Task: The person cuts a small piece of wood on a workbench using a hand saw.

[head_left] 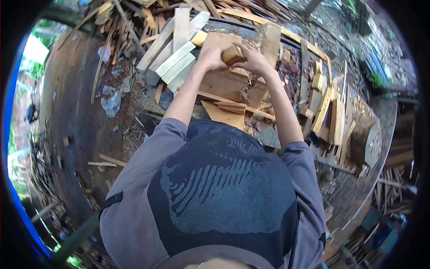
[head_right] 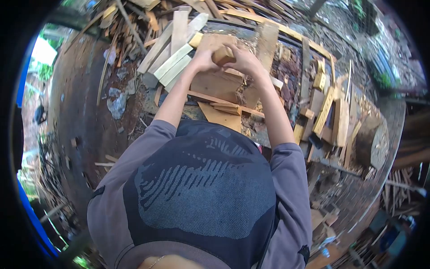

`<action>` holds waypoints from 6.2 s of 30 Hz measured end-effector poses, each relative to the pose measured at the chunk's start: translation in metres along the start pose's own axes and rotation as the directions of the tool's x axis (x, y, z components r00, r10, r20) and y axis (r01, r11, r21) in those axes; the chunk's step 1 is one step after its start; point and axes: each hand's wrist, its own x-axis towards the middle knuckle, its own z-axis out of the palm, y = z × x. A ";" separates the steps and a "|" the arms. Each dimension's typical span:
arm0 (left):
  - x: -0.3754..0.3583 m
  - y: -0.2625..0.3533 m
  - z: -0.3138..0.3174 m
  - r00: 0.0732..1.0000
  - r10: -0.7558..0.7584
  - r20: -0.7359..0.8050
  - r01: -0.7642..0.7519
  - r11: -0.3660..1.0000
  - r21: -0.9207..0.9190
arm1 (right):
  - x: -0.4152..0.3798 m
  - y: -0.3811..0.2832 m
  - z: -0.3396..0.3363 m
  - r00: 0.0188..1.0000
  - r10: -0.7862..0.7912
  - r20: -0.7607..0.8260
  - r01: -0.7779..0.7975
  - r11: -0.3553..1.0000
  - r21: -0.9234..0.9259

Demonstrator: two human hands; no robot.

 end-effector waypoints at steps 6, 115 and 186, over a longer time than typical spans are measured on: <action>0.005 0.001 -0.020 0.989 0.069 0.127 -0.101 0.959 0.266 | -0.017 0.053 0.050 0.991 0.122 0.059 -0.125 0.990 0.058; -0.088 -0.204 0.073 0.703 -0.709 -0.047 0.701 0.703 -0.119 | -0.052 0.061 0.073 0.877 0.154 -0.456 -0.274 0.939 -0.209; -0.037 -0.037 0.088 0.900 -0.390 0.194 0.209 -0.002 -0.978 | -0.002 0.026 0.072 0.820 0.068 -0.568 -0.223 0.952 -0.208</action>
